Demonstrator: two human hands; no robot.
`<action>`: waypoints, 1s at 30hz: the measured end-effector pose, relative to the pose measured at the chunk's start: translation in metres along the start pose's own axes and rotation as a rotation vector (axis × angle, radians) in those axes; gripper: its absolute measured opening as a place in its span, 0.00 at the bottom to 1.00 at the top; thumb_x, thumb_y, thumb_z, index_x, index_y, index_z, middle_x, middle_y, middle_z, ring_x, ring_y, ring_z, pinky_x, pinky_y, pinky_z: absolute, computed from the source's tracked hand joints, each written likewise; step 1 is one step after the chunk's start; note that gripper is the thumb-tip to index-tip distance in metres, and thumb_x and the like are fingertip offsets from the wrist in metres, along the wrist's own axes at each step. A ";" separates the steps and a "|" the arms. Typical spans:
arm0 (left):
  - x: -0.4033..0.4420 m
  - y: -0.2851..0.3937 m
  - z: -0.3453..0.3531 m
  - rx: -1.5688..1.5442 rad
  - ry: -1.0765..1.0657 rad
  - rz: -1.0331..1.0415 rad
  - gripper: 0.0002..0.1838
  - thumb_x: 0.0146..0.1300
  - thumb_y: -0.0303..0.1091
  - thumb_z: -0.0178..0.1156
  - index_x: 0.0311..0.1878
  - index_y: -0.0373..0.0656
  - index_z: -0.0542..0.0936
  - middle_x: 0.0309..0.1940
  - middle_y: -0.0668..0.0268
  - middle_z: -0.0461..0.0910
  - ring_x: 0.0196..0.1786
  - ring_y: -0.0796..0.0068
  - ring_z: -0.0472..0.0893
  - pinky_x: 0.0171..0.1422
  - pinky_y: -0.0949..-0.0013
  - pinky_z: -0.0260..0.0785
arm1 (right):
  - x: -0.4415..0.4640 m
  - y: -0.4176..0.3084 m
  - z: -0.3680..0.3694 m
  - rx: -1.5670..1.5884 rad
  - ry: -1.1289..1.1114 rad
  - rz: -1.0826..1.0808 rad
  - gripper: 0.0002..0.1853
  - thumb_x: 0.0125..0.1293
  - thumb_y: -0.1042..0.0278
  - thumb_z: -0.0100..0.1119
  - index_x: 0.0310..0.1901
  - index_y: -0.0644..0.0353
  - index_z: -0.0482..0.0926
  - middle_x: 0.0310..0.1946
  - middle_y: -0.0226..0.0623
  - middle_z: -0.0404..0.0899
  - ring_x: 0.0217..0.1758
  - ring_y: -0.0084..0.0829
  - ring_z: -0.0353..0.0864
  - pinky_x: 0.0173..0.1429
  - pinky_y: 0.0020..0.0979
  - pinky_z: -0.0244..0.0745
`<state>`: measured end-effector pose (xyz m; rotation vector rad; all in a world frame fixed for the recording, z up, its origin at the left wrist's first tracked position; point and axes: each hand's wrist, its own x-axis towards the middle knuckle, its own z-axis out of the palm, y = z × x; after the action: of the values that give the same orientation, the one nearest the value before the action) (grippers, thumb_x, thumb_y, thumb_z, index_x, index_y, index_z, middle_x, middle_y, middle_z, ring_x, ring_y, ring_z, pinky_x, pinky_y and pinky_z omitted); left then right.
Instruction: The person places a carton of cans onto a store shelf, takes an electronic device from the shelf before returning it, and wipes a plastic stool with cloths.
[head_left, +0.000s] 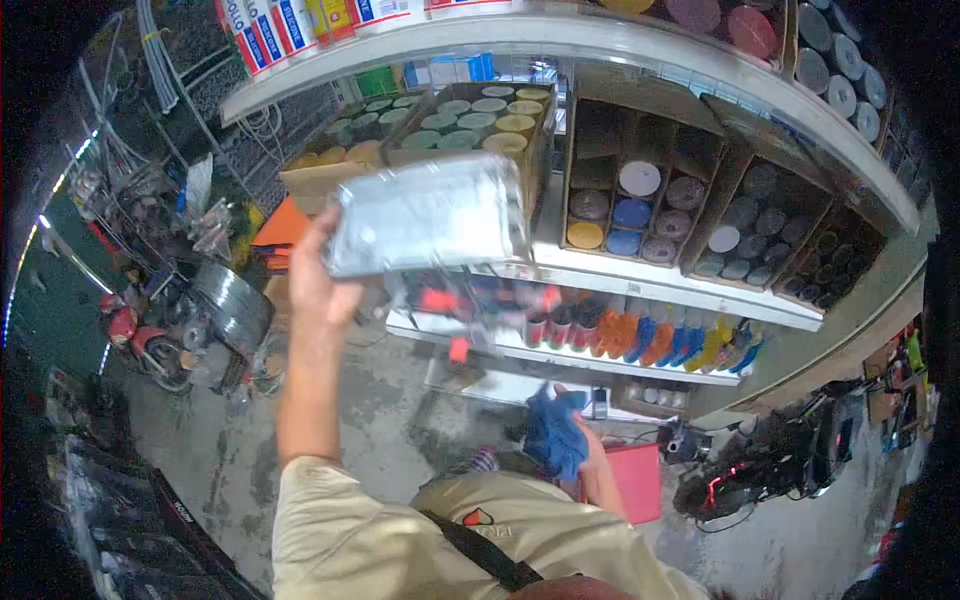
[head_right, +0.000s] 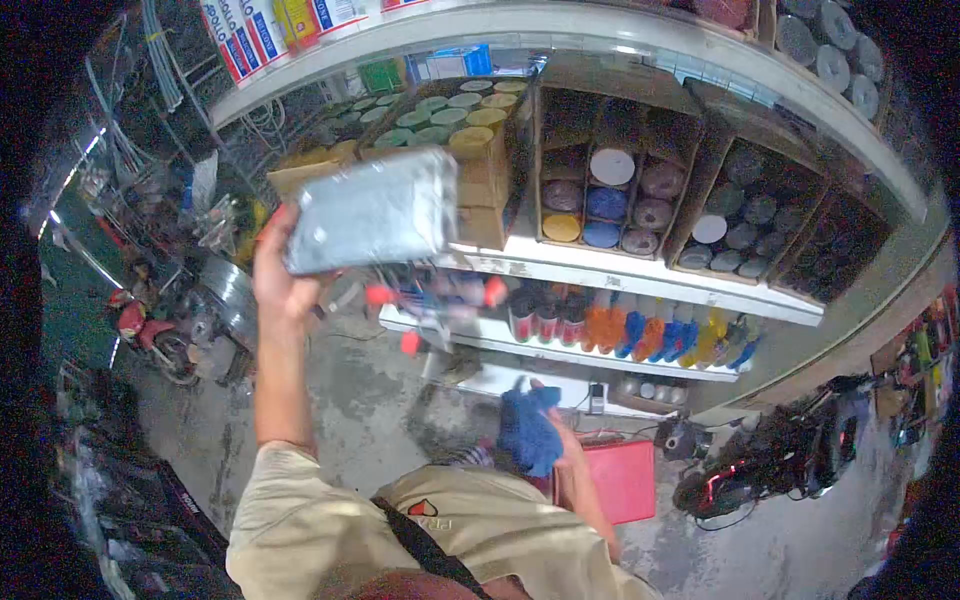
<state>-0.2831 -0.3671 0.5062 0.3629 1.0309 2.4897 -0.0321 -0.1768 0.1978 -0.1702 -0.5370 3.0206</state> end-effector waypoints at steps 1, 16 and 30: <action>-0.003 -0.011 -0.013 -0.054 -0.057 -0.064 0.18 0.61 0.37 0.47 0.51 0.37 0.69 0.48 0.59 0.74 0.51 0.62 0.73 0.58 0.57 0.63 | 0.005 0.002 0.004 -0.130 -0.030 0.025 0.34 0.59 0.70 0.51 0.65 0.49 0.48 0.56 0.39 0.63 0.54 0.33 0.67 0.55 0.35 0.66; -0.036 -0.150 -0.103 -0.074 -0.065 -0.589 0.20 0.60 0.39 0.44 0.53 0.37 0.67 0.52 0.55 0.70 0.53 0.57 0.70 0.55 0.53 0.63 | 0.000 0.039 0.079 -0.446 0.201 -0.120 0.21 0.54 0.71 0.58 0.51 0.62 0.69 0.41 0.33 0.75 0.47 0.24 0.72 0.53 0.27 0.65; -0.013 -0.188 0.096 0.212 -0.664 -0.644 0.15 0.60 0.35 0.50 0.48 0.39 0.69 0.43 0.62 0.74 0.46 0.66 0.75 0.53 0.60 0.68 | -0.091 -0.113 0.164 -0.558 0.352 -0.601 0.23 0.58 0.60 0.55 0.52 0.64 0.66 0.41 0.43 0.76 0.40 0.33 0.79 0.42 0.34 0.77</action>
<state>-0.1817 -0.1946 0.4365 0.7246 0.9261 1.5303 0.0438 -0.1349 0.3984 -0.4599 -1.1309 2.1427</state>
